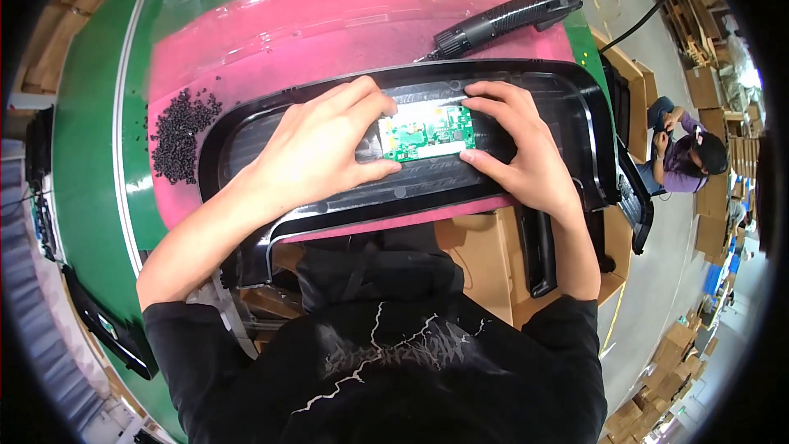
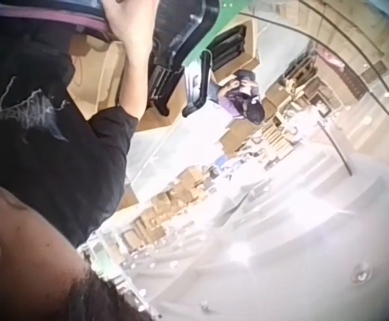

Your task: Installing circuit boards into plastic housings and securing them with screws using an electric screwdriver.

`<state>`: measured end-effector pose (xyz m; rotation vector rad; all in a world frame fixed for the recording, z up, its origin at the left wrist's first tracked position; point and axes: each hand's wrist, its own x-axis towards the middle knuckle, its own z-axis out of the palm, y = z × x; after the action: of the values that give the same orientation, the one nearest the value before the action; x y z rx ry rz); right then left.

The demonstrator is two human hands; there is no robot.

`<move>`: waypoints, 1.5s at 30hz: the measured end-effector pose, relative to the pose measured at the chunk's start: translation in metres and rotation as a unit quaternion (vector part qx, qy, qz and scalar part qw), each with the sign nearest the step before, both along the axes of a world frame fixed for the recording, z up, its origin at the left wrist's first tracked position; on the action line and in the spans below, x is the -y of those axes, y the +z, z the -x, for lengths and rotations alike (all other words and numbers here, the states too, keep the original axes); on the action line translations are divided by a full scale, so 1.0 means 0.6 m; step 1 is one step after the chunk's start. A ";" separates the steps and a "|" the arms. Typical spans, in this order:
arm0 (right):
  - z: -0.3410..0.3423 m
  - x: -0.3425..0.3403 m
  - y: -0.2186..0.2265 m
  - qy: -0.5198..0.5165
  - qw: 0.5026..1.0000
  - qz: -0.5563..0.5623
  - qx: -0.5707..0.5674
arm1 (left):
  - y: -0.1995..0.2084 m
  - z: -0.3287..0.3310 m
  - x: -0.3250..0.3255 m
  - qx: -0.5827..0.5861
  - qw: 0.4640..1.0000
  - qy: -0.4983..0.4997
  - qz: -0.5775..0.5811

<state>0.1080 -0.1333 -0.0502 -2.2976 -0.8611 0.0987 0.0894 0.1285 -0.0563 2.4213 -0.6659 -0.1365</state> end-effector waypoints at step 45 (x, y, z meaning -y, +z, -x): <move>-0.214 -0.148 0.034 -0.155 0.752 -0.530 -0.359 | -0.037 -0.035 -0.281 0.087 0.966 0.197 -0.142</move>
<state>0.2363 -0.0444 -0.0299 -1.1016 -0.0233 0.2480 0.1106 0.2973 -0.0786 2.8146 -0.2356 0.1570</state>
